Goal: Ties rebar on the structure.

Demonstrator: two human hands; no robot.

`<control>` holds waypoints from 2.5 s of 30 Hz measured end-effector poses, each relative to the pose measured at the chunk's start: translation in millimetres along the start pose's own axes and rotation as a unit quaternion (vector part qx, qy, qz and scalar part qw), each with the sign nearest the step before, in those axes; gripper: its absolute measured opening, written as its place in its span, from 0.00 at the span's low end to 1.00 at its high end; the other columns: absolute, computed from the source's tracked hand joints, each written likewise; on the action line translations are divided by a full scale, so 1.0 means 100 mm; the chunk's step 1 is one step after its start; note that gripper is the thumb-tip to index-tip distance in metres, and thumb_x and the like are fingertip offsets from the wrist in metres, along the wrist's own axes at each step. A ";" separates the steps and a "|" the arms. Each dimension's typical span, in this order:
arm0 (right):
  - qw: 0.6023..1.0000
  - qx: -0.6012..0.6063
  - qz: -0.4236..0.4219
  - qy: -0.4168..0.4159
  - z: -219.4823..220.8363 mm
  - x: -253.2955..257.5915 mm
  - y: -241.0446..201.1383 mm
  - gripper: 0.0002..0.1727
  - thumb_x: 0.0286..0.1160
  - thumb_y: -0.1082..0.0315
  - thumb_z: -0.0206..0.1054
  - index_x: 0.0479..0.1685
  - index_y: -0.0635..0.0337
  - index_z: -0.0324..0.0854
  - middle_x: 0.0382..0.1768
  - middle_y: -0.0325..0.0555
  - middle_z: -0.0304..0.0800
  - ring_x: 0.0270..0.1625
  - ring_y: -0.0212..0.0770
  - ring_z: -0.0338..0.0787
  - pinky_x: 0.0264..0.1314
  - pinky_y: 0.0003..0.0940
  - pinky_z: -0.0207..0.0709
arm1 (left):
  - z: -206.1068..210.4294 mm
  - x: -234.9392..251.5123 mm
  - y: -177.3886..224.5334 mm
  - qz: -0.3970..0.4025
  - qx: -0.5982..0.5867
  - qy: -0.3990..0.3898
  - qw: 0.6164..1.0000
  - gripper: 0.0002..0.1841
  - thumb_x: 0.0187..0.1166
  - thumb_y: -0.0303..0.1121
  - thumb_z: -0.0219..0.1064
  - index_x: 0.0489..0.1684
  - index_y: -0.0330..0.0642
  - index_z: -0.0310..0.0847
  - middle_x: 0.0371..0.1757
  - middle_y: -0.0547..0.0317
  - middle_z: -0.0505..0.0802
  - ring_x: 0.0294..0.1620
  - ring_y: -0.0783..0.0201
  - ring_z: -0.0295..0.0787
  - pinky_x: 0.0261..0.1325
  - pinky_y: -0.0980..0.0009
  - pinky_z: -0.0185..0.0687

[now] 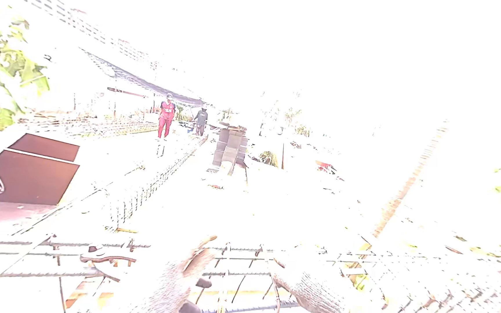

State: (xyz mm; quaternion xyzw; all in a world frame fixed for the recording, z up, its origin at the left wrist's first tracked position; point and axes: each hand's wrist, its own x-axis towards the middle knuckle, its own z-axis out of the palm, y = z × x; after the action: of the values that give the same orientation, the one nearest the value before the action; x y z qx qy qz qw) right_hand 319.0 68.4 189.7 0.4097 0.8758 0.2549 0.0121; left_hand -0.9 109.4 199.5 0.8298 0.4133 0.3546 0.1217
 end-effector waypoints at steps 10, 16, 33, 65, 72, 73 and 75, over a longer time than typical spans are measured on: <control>0.986 0.044 0.046 -0.154 -0.21 0.19 -0.02 0.15 0.89 0.57 0.55 0.57 0.55 0.84 0.49 0.54 0.90 0.51 0.56 0.92 0.48 0.54 0.86 | 0.11 -0.17 -0.54 0.008 0.093 0.027 0.995 0.22 0.88 0.50 0.54 0.64 0.53 0.91 0.58 0.50 0.95 0.61 0.45 0.90 0.64 0.40 0.80; 0.955 0.057 0.163 -0.240 -0.34 0.41 -0.29 0.21 0.91 0.60 0.48 0.58 0.63 0.84 0.58 0.63 0.89 0.63 0.63 0.88 0.65 0.61 0.77 | 0.15 -0.23 -0.58 0.052 0.097 0.054 0.993 0.22 0.89 0.50 0.52 0.59 0.53 0.92 0.61 0.56 0.95 0.66 0.49 0.90 0.68 0.42 0.79; 0.803 0.327 0.441 -0.232 -0.36 0.35 -0.06 0.30 0.91 0.43 0.48 0.55 0.60 0.87 0.42 0.49 0.90 0.44 0.42 0.88 0.55 0.47 0.79 | 0.04 -0.27 -0.46 0.007 0.004 -0.064 0.998 0.25 0.93 0.47 0.45 0.68 0.49 0.87 0.65 0.55 0.93 0.70 0.54 0.86 0.77 0.48 0.70; 0.661 0.502 0.541 -0.136 -0.12 0.31 -0.15 0.19 0.90 0.55 0.56 0.28 0.53 0.80 0.16 0.28 0.73 0.15 0.23 0.69 0.19 0.19 0.64 | 0.24 -0.25 -0.62 0.069 0.115 0.057 0.989 0.23 0.90 0.52 0.46 0.50 0.60 0.93 0.39 0.66 0.94 0.48 0.60 0.91 0.55 0.49 0.82; 0.846 0.211 0.458 -0.172 -0.32 0.18 -0.26 0.35 0.90 0.37 0.43 0.32 0.54 0.85 0.27 0.41 0.84 0.35 0.39 0.86 0.42 0.45 0.78 | 0.24 -0.26 -0.62 0.057 0.111 0.055 0.991 0.23 0.90 0.53 0.46 0.48 0.61 0.93 0.36 0.66 0.93 0.46 0.59 0.91 0.52 0.49 0.82; 0.894 0.123 0.417 -0.113 -0.29 0.10 -0.32 0.34 0.89 0.39 0.43 0.28 0.54 0.85 0.25 0.43 0.83 0.34 0.43 0.87 0.40 0.49 0.77 | 0.25 -0.26 -0.62 0.062 0.113 0.063 0.990 0.23 0.89 0.52 0.47 0.44 0.59 0.92 0.35 0.65 0.92 0.44 0.58 0.91 0.49 0.49 0.83; 0.954 -0.001 0.298 0.042 -0.17 -0.05 -0.37 0.25 0.85 0.48 0.50 0.28 0.50 0.87 0.26 0.40 0.85 0.33 0.42 0.89 0.33 0.46 0.81 | 0.23 -0.25 -0.60 0.059 0.113 0.055 0.990 0.21 0.89 0.51 0.49 0.42 0.57 0.91 0.34 0.64 0.91 0.43 0.58 0.90 0.47 0.50 0.82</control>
State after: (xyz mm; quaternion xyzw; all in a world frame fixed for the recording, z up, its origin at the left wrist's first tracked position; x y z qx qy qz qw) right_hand 292.1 37.8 186.9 0.6410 0.7133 0.2648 -0.1011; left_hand -31.8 129.6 140.9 0.8408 0.4065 0.3572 -0.0165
